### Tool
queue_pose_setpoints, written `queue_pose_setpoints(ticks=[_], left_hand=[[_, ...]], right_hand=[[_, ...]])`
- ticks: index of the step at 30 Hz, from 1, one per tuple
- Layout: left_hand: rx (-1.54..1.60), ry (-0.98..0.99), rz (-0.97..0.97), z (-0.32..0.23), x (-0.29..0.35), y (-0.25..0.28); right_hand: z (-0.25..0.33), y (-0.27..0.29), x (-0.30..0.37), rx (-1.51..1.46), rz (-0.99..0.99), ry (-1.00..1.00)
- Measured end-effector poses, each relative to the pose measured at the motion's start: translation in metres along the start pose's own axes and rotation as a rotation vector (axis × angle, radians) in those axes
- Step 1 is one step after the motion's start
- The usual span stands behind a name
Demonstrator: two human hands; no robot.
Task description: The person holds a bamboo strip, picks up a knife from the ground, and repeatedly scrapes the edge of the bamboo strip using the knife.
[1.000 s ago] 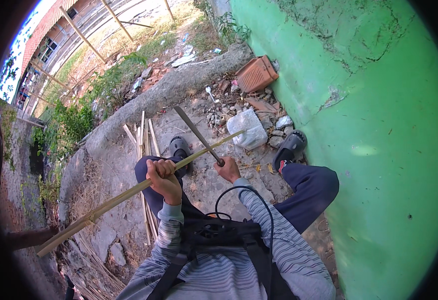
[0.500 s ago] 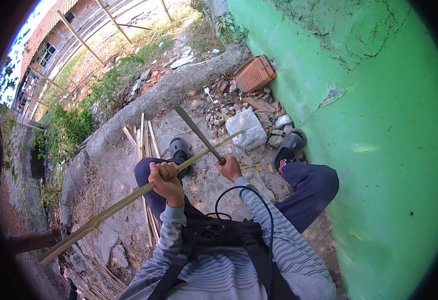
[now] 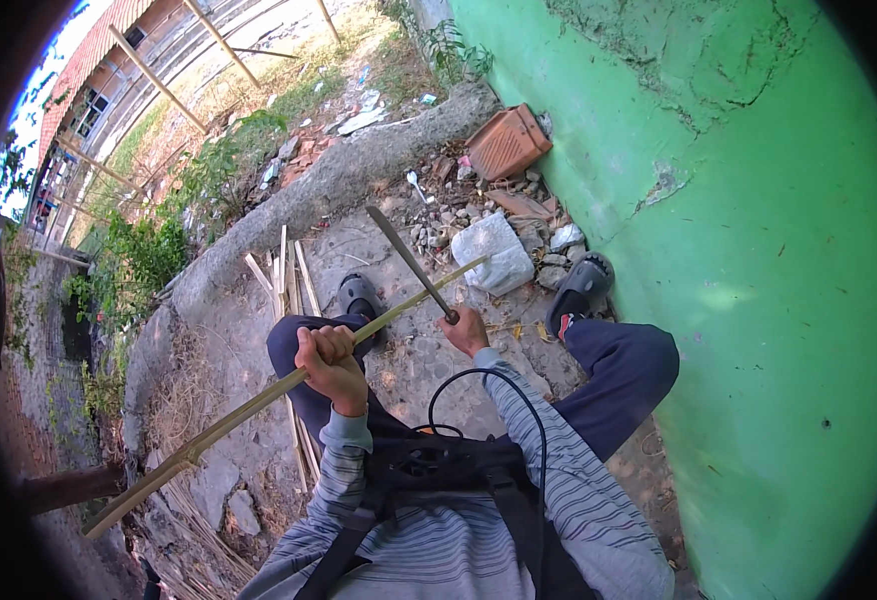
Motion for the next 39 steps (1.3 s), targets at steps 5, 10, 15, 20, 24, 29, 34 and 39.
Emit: queue_pose_setpoints(ticks=[5, 10, 15, 20, 24, 29, 34, 39], left_hand=[[0.009, 0.020, 0.009, 0.002, -0.003, 0.001], [0.007, 0.019, -0.004, -0.001, -0.007, 0.004], [0.007, 0.031, -0.015, 0.000, -0.009, 0.001], [0.015, 0.039, 0.006, 0.004, -0.009, 0.008], [0.000, 0.011, -0.010, 0.001, -0.010, 0.008], [-0.016, -0.002, -0.005, 0.000, -0.006, 0.001], [-0.010, 0.002, 0.022, 0.003, 0.000, -0.002], [-0.034, 0.005, 0.042, 0.001, 0.002, -0.005]], right_hand=[[-0.047, 0.006, -0.004, -0.025, -0.002, -0.204], [-0.026, -0.007, 0.005, -0.028, 0.008, -0.071], [-0.047, -0.013, 0.004, -0.017, 0.016, -0.084], [-0.094, 0.008, 0.003, 0.089, -0.051, -0.275], [-0.070, -0.003, 0.008, 0.061, -0.057, -0.180], [-0.072, -0.013, 0.013, -0.047, -0.058, -0.133], [-0.142, -0.005, 0.016, -0.217, -0.029, -0.530], [-0.136, -0.004, 0.016, -0.179, -0.087, -0.397]])
Point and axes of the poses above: each hand's wrist, its own x-axis away from the middle knuckle, its own y-axis out of the back of the hand, z = x × y, the point moved 9 cm from there along -x, towards the middle knuckle, and after that the axes turned 12 degrees about -z, right-handed, at the moved point
